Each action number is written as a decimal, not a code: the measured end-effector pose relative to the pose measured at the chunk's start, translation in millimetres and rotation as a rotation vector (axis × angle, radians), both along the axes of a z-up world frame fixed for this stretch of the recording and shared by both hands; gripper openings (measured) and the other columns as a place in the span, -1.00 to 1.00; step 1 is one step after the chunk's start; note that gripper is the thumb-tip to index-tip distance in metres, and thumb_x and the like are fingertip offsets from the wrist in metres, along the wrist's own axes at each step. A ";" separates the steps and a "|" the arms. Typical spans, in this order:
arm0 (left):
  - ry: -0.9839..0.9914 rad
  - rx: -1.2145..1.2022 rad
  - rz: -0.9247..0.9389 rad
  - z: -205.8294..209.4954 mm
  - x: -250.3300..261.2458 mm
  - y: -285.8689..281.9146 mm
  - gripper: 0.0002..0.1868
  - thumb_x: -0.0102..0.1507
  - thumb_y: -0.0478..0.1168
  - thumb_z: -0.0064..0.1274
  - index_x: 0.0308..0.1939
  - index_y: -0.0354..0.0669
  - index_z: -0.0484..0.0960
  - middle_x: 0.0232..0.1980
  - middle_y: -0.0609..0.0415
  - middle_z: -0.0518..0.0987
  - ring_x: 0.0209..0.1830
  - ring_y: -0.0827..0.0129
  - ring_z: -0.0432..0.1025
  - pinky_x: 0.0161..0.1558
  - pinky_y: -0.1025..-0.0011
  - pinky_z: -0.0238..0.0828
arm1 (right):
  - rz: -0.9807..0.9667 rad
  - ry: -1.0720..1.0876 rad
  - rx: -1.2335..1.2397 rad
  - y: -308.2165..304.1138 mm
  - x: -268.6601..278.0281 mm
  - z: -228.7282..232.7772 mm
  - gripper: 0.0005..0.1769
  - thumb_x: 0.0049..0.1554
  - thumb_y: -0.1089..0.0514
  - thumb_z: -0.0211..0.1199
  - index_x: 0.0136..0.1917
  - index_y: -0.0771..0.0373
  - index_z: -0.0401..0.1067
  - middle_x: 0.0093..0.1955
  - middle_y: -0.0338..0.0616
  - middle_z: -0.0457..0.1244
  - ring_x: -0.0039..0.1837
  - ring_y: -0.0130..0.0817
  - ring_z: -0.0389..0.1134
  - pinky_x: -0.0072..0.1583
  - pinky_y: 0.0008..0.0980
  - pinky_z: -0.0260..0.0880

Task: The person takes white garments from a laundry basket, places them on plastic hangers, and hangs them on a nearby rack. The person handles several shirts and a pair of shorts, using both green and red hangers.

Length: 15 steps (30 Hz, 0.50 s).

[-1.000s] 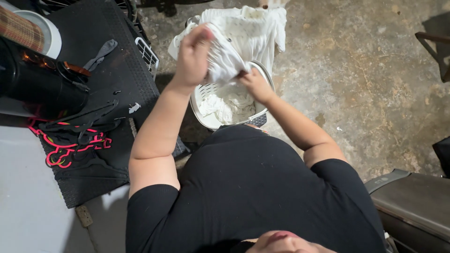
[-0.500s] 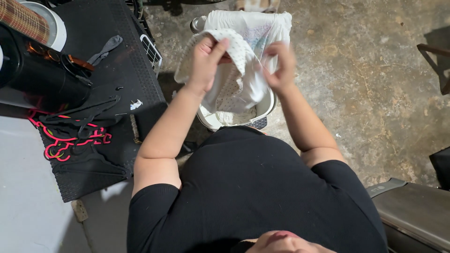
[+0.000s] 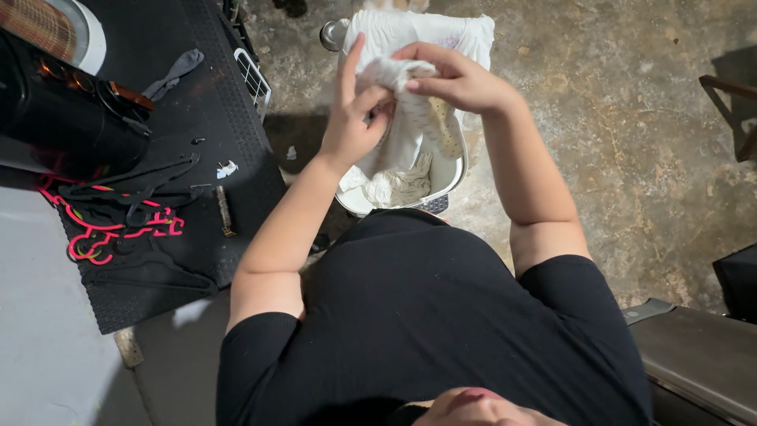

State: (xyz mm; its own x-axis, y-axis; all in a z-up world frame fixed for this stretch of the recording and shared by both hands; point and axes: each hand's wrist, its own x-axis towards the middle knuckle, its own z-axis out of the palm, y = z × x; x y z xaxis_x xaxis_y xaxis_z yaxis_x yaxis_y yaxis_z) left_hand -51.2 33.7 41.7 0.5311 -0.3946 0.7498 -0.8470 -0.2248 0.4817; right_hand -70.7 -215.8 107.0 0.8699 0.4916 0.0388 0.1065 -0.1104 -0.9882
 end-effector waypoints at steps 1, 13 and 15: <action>0.132 0.007 -0.095 -12.5 4.2 -4.3 -0.81 0.17 -0.34 0.25 -0.13 -0.16 0.68 0.58 -0.24 0.09 0.56 -0.30 0.13 0.37 0.14 0.40 | -0.010 -0.005 0.005 3.4 -6.4 16.0 -0.56 0.24 0.32 0.10 0.39 0.27 0.27 0.25 -0.30 0.27 0.29 -0.55 0.27 0.30 -0.52 0.33; 0.168 -0.099 0.057 -101.8 9.3 -24.5 -0.27 0.23 -0.22 0.40 0.34 -0.06 0.26 0.56 -0.22 0.21 0.28 -0.06 0.40 0.18 0.08 0.48 | 0.182 -0.167 -0.002 -38.9 -32.1 32.1 -0.66 0.10 0.58 -0.04 -0.18 0.32 0.51 0.44 -0.02 0.30 0.15 -0.36 0.43 0.16 -0.34 0.49; 0.250 0.083 0.100 -119.9 15.2 -28.7 -0.30 0.33 -0.20 0.30 0.45 0.06 0.24 0.45 -0.07 0.35 0.17 0.08 0.49 0.10 0.12 0.53 | 0.002 -0.199 -0.235 -35.6 -48.4 40.0 -0.67 -0.05 0.57 -0.05 -0.25 0.36 0.50 0.44 -0.04 0.31 -0.03 -0.35 0.50 0.04 -0.32 0.52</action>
State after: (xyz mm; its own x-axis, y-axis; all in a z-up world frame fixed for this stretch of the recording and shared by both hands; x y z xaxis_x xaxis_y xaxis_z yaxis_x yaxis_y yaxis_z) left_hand -36.0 5.0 -78.2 0.7350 -0.3860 0.5574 -0.6757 -0.3488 0.6494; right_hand -119.1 -251.4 147.1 0.8555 0.5093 0.0934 0.2962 -0.3333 -0.8951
